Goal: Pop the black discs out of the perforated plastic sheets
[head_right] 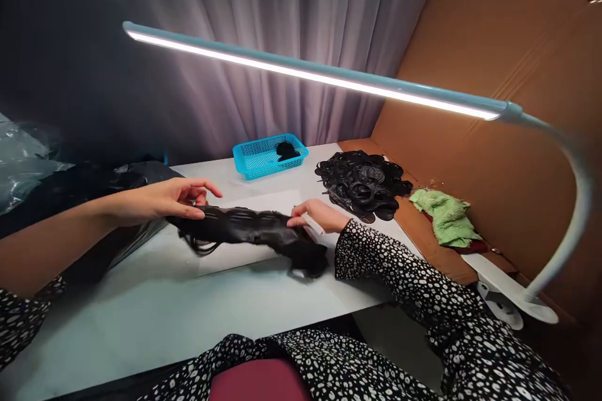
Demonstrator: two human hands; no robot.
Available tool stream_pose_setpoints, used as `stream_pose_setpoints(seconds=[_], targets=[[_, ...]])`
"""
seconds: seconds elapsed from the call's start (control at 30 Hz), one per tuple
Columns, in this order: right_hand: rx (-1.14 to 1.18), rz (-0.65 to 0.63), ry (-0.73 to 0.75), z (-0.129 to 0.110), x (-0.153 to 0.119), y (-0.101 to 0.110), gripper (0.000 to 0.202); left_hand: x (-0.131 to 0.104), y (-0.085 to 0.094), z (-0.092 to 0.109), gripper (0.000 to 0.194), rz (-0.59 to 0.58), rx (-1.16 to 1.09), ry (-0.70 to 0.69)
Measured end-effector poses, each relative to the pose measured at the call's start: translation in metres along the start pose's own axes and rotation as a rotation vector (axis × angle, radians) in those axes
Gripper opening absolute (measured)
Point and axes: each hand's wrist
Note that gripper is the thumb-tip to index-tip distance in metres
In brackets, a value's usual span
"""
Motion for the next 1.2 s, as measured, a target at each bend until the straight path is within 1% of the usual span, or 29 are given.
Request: stream_pose_setpoints(seconds=[0.03, 0.13, 0.17, 0.2, 0.27, 0.33, 0.43, 0.53, 0.6, 0.63, 0.67, 0.7, 0.73, 0.77, 0.83, 0.87, 0.9, 0.97, 1.0, 1.03, 1.07, 1.1, 1.13, 1.2], targets=[[-0.084, 0.068, 0.029, 0.0, 0.004, 0.006, 0.045, 0.002, 0.003, -0.006, 0.049, 0.007, 0.065, 0.015], [-0.284, 0.211, 0.121, -0.002, 0.018, 0.021, 0.041, 0.012, 0.009, -0.025, 0.035, 0.004, 0.243, 0.063], [-0.347, 0.242, 0.141, -0.002, 0.024, 0.026, 0.039, 0.016, 0.01, -0.03, 0.036, 0.035, 0.274, 0.069], [-0.41, 0.266, 0.157, -0.002, 0.03, 0.031, 0.036, 0.021, 0.012, -0.035, 0.039, 0.093, 0.286, 0.061], [-0.512, 0.301, 0.184, -0.002, 0.041, 0.041, 0.032, 0.03, 0.019, -0.044, 0.043, 0.272, 0.291, 0.012], [-0.579, 0.34, 0.209, -0.002, 0.053, 0.055, 0.028, 0.041, 0.03, -0.051, 0.043, 0.437, 0.33, -0.047], [-0.636, 0.398, 0.237, -0.01, 0.072, 0.08, 0.018, 0.055, 0.054, -0.056, 0.037, 0.582, 0.445, -0.135], [-0.677, 0.535, 0.271, -0.027, 0.088, 0.107, 0.012, 0.06, 0.078, -0.048, 0.034, 0.741, 0.512, -0.231], [-0.68, 0.638, 0.344, -0.038, 0.091, 0.119, 0.011, 0.052, 0.085, -0.038, 0.037, 0.859, 0.554, -0.272], [-0.673, 0.67, 0.389, -0.041, 0.089, 0.123, 0.01, 0.046, 0.084, -0.034, 0.039, 0.901, 0.574, -0.298], [-0.662, 0.68, 0.432, -0.043, 0.085, 0.123, 0.01, 0.039, 0.08, -0.032, 0.041, 0.926, 0.597, -0.327], [-0.649, 0.668, 0.465, -0.043, 0.078, 0.12, 0.009, 0.031, 0.073, -0.033, 0.043, 0.922, 0.613, -0.355], [-0.634, 0.638, 0.488, -0.04, 0.069, 0.114, 0.008, 0.025, 0.063, -0.037, 0.044, 0.89, 0.62, -0.379], [-0.617, 0.592, 0.497, -0.035, 0.059, 0.105, 0.007, 0.019, 0.05, -0.045, 0.044, 0.824, 0.633, -0.377], [-0.573, 0.46, 0.479, -0.018, 0.033, 0.078, 0.006, 0.009, 0.014, -0.07, 0.042, 0.637, 0.639, -0.346], [-0.553, 0.393, 0.443, -0.008, 0.019, 0.062, 0.007, 0.005, -0.007, -0.085, 0.043, 0.561, 0.624, -0.347], [-0.526, 0.305, 0.416, 0.002, 0.005, 0.046, 0.008, 0.001, -0.029, -0.101, 0.041, 0.503, 0.613, -0.315], [-0.432, 0.202, 0.351, 0.021, -0.024, 0.017, 0.014, -0.008, -0.07, -0.131, 0.036, 0.456, 0.611, -0.263], [-0.368, 0.185, 0.304, 0.029, -0.037, 0.006, 0.017, -0.012, -0.087, -0.142, 0.035, 0.485, 0.609, -0.239], [-0.3, 0.182, 0.24, 0.036, -0.048, -0.002, 0.017, -0.016, -0.101, -0.15, 0.033, 0.519, 0.596, -0.234], [-0.206, 0.206, 0.183, 0.04, -0.057, -0.007, 0.02, -0.019, -0.111, -0.154, 0.031, 0.554, 0.571, -0.221], [-0.112, 0.254, 0.128, 0.043, -0.063, -0.008, 0.023, -0.02, -0.117, -0.155, 0.032, 0.587, 0.545, -0.228], [-0.021, 0.323, 0.078, 0.045, -0.067, -0.008, 0.026, -0.018, -0.12, -0.153, 0.033, 0.614, 0.515, -0.241], [0.14, 0.509, 0.002, 0.044, -0.065, -0.003, 0.031, -0.007, -0.12, -0.139, 0.036, 0.634, 0.457, -0.276]])
Point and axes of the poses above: each hand's wrist, its own x-axis towards the middle knuckle, its own y-axis out of the back of the hand, z = x × y, and after that the axes turned 3 degrees about y, right-handed
